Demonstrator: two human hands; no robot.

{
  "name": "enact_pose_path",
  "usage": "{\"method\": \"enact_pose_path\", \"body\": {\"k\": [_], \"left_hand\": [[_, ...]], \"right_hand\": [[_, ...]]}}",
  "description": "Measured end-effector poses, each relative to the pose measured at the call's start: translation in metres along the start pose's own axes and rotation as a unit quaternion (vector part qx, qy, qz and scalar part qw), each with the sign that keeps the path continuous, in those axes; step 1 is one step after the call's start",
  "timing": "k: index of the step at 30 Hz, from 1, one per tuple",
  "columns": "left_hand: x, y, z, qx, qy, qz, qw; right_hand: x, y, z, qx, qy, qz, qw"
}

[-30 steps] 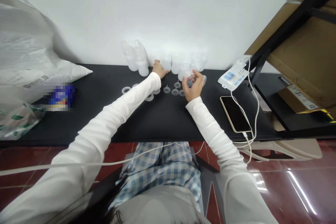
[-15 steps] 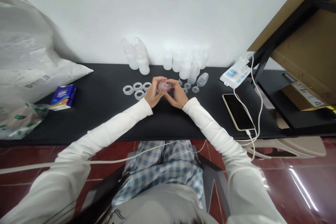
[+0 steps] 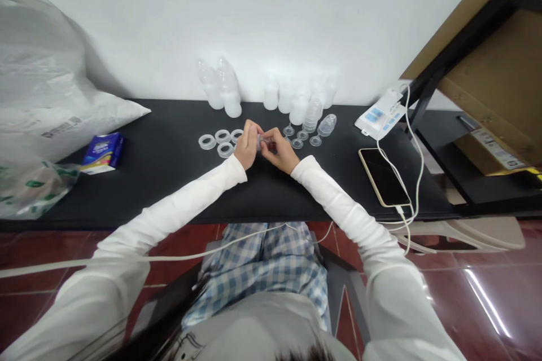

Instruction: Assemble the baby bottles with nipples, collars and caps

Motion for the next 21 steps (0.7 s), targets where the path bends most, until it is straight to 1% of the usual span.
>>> {"method": "enact_pose_path", "body": {"k": [2,5,7,9,10,13,15,16,18,21], "left_hand": [[0.006,0.004,0.001,0.025,-0.027,0.002,0.999],[0.015,0.009,0.004,0.066,-0.084,0.013,0.994],[0.013,0.007,0.004,0.077,-0.091,-0.003,0.993],[0.005,0.000,0.002,0.072,-0.066,-0.029,0.995],[0.003,-0.007,-0.001,0.061,-0.055,-0.040,0.996],[0.004,-0.037,-0.012,0.010,-0.035,-0.074,0.997],[0.009,-0.056,-0.021,-0.003,-0.005,-0.118,0.993],[0.012,-0.063,-0.025,0.001,0.014,-0.140,0.990],[0.021,-0.069,-0.032,0.020,0.050,-0.174,0.983],[0.034,-0.068,-0.038,0.052,0.084,-0.204,0.974]], "right_hand": [[0.003,0.001,-0.001,0.010,-0.032,0.028,0.999],[0.012,0.002,-0.003,0.047,-0.093,0.066,0.992],[0.017,0.000,-0.004,0.074,-0.133,0.110,0.982],[0.019,-0.005,-0.004,0.088,-0.171,0.174,0.966],[0.018,-0.010,-0.004,0.085,-0.182,0.204,0.958],[0.009,-0.027,-0.005,0.065,-0.185,0.260,0.946],[0.005,-0.031,-0.003,0.080,-0.187,0.280,0.938],[0.003,-0.029,-0.001,0.097,-0.187,0.286,0.935],[0.002,-0.024,0.002,0.136,-0.184,0.293,0.928],[0.004,-0.014,0.007,0.179,-0.181,0.293,0.922]]}}
Point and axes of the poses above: each hand's wrist, its own z-axis away from the middle knuckle, its own y-axis out of the palm, x = y × z, the point moved 9 cm from there along -z, towards the middle knuckle, and after that the axes turned 5 degrees about -x, right-handed, at the moved point
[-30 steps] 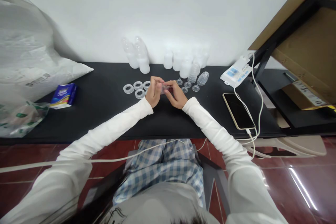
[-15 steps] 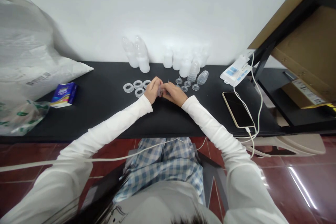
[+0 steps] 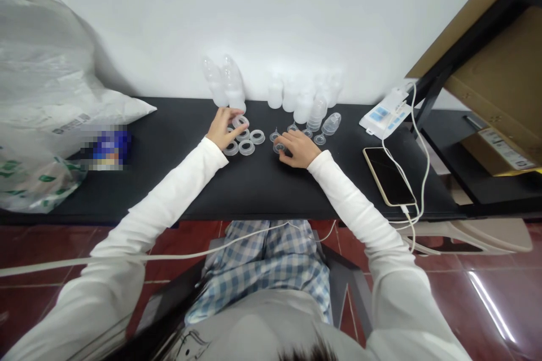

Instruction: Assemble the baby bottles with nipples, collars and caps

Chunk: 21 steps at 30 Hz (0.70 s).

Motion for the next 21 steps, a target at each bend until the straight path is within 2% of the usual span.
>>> {"method": "enact_pose_path", "body": {"k": [4,9,13,17,21], "left_hand": [[0.005,0.010,-0.004,0.000,-0.006,-0.012,1.000],[-0.005,0.020,-0.010,0.002,-0.030,-0.055,0.998],[-0.014,0.034,-0.013,0.052,-0.065,-0.146,0.986],[-0.014,0.048,-0.013,0.110,-0.097,-0.227,0.963],[-0.017,0.051,-0.010,0.106,-0.101,-0.257,0.955]], "right_hand": [[0.006,0.008,-0.001,0.042,-0.006,0.011,0.999],[0.009,0.013,-0.001,0.058,-0.013,0.033,0.998],[0.009,0.013,-0.002,0.044,-0.008,0.033,0.998],[0.002,0.007,-0.005,0.004,0.026,0.032,0.999],[-0.002,0.003,-0.005,-0.014,0.052,0.032,0.998]]}}
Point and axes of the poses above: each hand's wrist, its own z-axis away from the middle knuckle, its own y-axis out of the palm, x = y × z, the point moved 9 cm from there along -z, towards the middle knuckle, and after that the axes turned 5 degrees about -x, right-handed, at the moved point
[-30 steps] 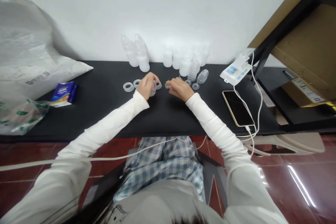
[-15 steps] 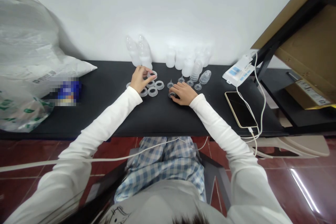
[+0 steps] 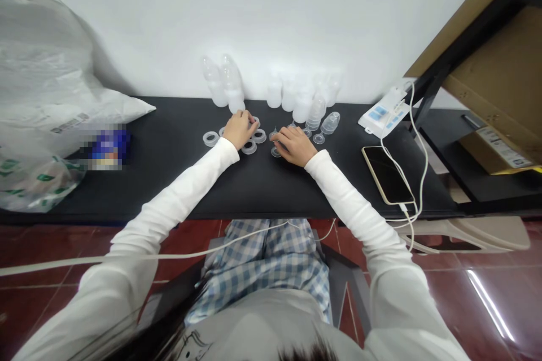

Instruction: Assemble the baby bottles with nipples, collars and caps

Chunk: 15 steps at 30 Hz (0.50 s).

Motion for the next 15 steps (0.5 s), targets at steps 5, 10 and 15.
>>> {"method": "enact_pose_path", "body": {"k": [5,10,15], "left_hand": [[-0.020,0.002,0.014,-0.019,0.102,0.033,0.994],[-0.015,0.007,0.023,-0.002,0.113,0.035,0.993],[-0.004,0.003,0.023,-0.004,0.092,0.017,0.996]], "right_hand": [[-0.002,-0.003,0.001,-0.012,0.011,-0.005,1.000],[-0.003,-0.003,0.001,-0.008,0.012,-0.024,1.000],[0.005,0.003,0.001,0.021,-0.023,-0.037,0.999]]}}
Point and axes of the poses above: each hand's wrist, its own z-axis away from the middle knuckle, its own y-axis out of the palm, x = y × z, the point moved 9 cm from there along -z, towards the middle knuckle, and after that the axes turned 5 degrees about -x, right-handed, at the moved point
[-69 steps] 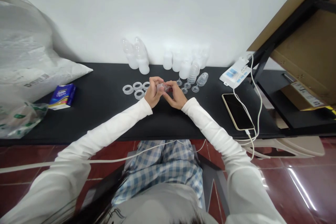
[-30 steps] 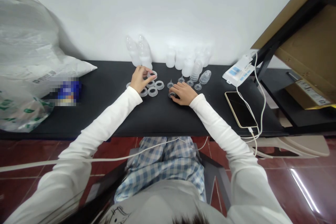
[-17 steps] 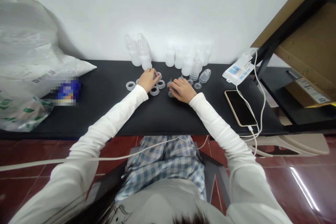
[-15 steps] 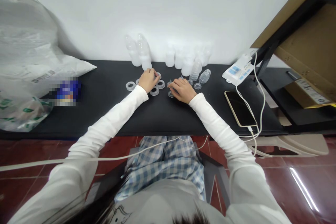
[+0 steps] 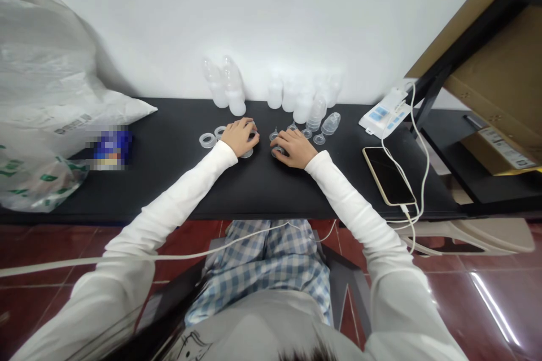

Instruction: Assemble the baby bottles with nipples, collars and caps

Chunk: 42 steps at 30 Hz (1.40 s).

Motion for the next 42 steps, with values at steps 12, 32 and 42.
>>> {"method": "enact_pose_path", "body": {"k": [12,32,42], "left_hand": [[0.027,-0.016,-0.010,-0.052,-0.050,0.027,0.997],[0.073,-0.030,-0.075,-0.276,-0.115,0.164,0.940],[0.054,-0.044,-0.058,-0.279,-0.079,0.145,0.946]], "right_hand": [[-0.011,0.006,0.001,0.016,0.000,0.017,1.000],[-0.014,-0.017,0.001,-0.068,0.046,0.056,0.995],[-0.023,-0.033,0.002,-0.128,0.100,0.012,0.987]]}}
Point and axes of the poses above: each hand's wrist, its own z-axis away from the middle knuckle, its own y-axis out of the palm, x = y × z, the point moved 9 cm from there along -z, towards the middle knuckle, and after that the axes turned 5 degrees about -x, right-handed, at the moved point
